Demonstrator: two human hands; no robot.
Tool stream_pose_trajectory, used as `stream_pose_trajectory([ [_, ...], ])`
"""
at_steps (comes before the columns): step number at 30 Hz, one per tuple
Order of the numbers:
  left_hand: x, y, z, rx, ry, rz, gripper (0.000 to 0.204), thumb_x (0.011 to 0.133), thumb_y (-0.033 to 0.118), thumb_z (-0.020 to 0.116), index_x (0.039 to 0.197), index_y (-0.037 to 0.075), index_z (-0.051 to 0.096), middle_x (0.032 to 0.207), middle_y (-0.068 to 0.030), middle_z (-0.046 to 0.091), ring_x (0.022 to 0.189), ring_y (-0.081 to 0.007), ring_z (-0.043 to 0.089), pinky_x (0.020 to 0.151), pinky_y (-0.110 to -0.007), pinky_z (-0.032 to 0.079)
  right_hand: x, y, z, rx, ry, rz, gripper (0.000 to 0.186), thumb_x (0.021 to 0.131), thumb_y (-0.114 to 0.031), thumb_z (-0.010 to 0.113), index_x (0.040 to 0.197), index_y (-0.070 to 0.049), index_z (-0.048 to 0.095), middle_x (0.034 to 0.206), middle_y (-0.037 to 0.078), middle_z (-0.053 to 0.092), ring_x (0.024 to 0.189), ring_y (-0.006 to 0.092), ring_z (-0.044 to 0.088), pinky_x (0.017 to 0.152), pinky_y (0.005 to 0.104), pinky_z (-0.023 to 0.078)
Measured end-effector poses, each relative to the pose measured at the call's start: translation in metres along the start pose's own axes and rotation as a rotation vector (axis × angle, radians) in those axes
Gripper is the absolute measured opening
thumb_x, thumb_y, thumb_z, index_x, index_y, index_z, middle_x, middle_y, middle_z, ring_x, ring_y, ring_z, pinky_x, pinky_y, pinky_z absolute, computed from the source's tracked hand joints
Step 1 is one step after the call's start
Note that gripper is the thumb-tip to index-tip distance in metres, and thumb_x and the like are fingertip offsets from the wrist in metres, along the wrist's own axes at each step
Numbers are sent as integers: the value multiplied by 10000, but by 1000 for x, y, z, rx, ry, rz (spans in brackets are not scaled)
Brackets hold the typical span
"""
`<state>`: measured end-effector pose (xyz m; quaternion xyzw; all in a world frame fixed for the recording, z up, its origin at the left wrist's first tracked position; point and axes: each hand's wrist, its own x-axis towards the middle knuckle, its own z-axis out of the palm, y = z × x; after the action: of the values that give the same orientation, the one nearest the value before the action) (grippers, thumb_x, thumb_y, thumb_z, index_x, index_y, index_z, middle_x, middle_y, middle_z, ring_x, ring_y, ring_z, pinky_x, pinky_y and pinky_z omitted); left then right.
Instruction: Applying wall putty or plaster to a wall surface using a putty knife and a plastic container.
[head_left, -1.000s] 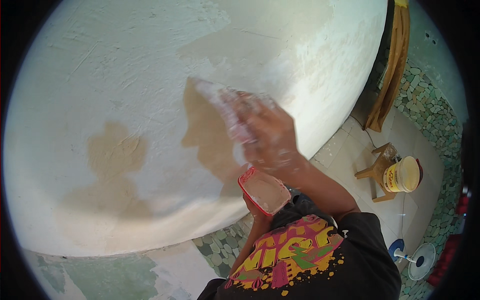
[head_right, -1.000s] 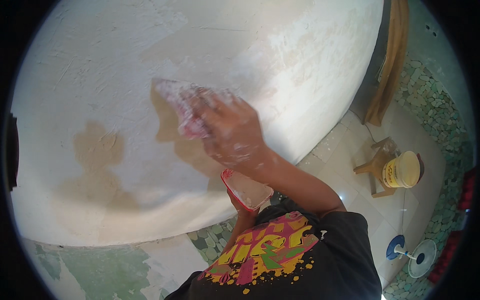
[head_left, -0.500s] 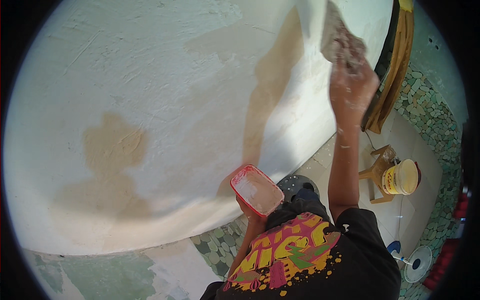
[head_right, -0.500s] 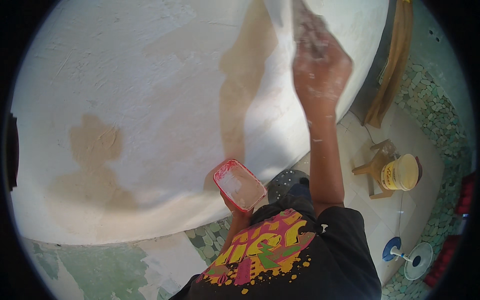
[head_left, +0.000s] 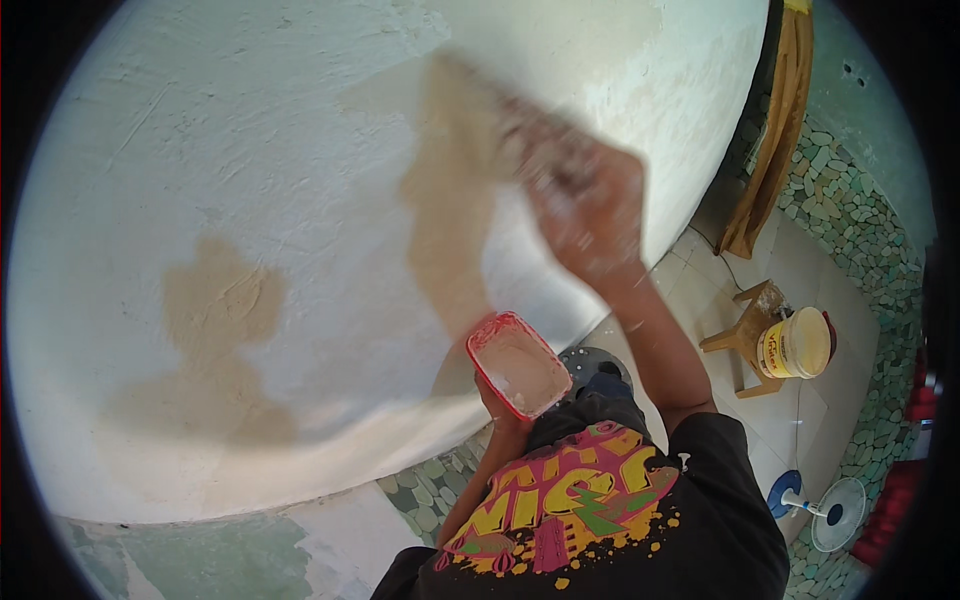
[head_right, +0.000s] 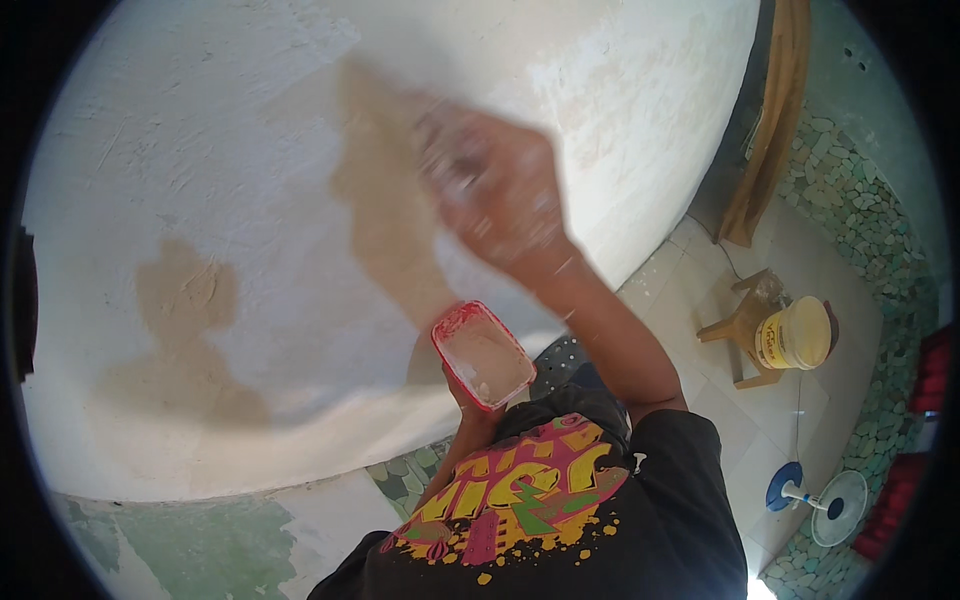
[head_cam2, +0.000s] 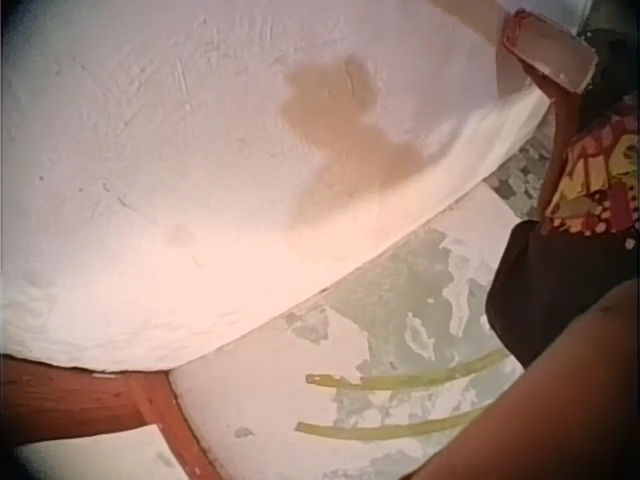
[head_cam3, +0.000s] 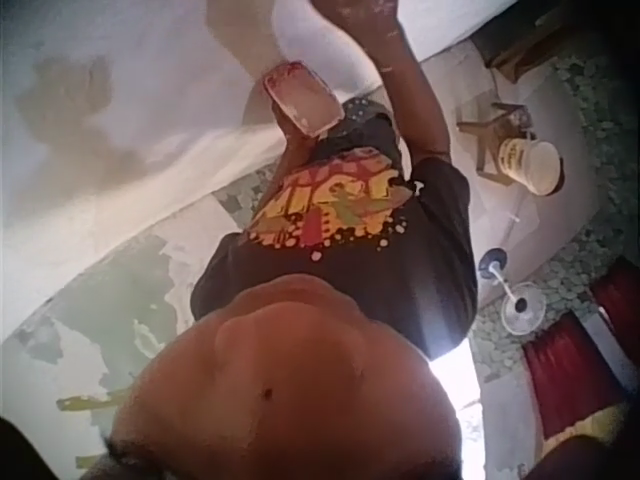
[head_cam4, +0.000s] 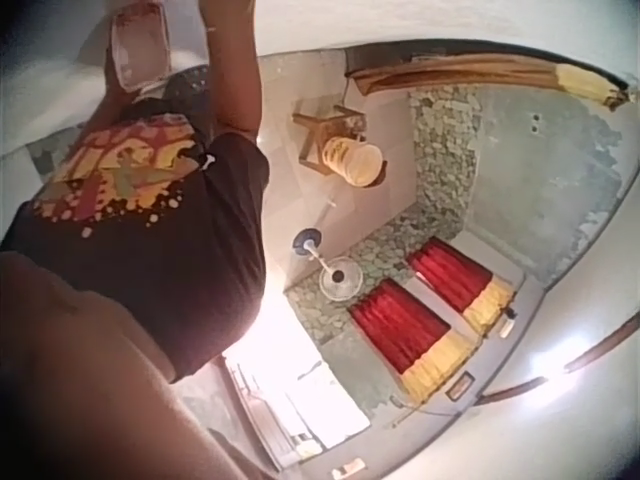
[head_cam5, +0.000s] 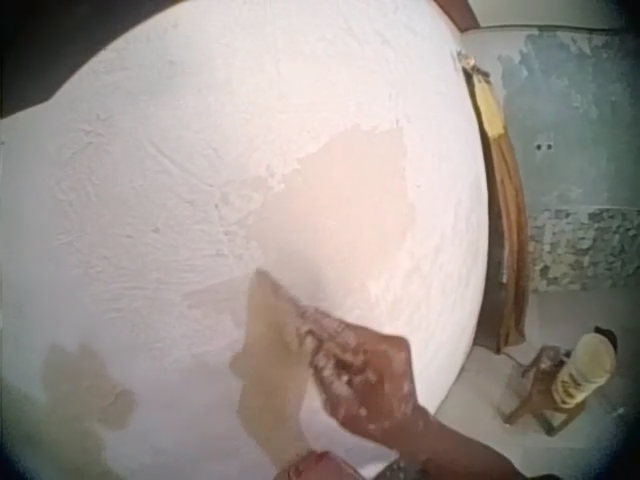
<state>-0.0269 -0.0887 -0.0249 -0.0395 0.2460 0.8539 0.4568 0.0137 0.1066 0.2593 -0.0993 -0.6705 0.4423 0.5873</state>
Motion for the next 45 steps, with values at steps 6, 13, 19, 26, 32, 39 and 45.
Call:
stream_pose_trajectory([
  [6, -10, 9, -17, 15, 4, 15, 620, 1000, 601, 463, 1436, 162, 511, 1356, -78, 621, 1228, -309, 617, 1019, -557, 524, 29, 31, -58, -293, 358, -10, 207, 927, -69, 691, 1080, 66, 725, 818, 147, 751, 714, 121, 631, 696, 313, 540],
  [13, -9, 19, -15, -37, 9, 50, 602, 1009, 589, 454, 1430, 163, 511, 1350, -82, 625, 1198, -316, 630, 1009, -563, 527, 6, 7, 13, -681, 176, -429, 430, 804, 74, 681, 1220, -31, 708, 1023, 185, 723, 818, 319, 729, 720, 367, 598],
  [19, -4, 22, -10, 64, -84, 15, 629, 1012, 597, 421, 1440, 144, 513, 1383, -87, 608, 1268, -304, 591, 1075, -509, 491, -36, -8, 41, -426, -108, -430, 405, 802, 44, 682, 1205, 13, 712, 1074, 178, 737, 905, 340, 727, 771, 405, 604],
  [26, 13, 8, -37, 31, -26, 46, 603, 1017, 584, 444, 1427, 147, 518, 1367, -92, 616, 1225, -318, 617, 1023, -544, 521, 18, 36, -4, -524, 278, -290, 334, 852, -29, 721, 1183, -63, 728, 1034, 124, 740, 858, 300, 713, 733, 378, 588],
  [32, 12, 20, -40, 13, -52, 14, 621, 1016, 588, 437, 1433, 134, 511, 1369, -104, 612, 1242, -336, 605, 1037, -558, 512, -44, 23, 47, -590, -51, -474, 501, 742, -94, 794, 1235, -62, 708, 1099, 116, 727, 971, 324, 712, 813, 406, 596],
  [39, 4, 42, -49, -61, -75, -17, 649, 1015, 589, 413, 1459, 122, 492, 1390, -104, 604, 1261, -348, 593, 1051, -582, 494, -44, 6, 64, -547, -4, -632, 393, 767, -204, 787, 1159, -187, 766, 1247, 107, 706, 1145, 330, 659, 974, 451, 496],
  [45, -28, 58, -22, 44, 21, 8, 647, 1015, 588, 406, 1462, 129, 497, 1417, -103, 590, 1280, -326, 585, 1071, -554, 488, -28, 14, 100, -634, 9, -672, 456, 745, -120, 755, 1194, -201, 762, 1409, 85, 611, 1321, 310, 560, 1073, 523, 393],
])
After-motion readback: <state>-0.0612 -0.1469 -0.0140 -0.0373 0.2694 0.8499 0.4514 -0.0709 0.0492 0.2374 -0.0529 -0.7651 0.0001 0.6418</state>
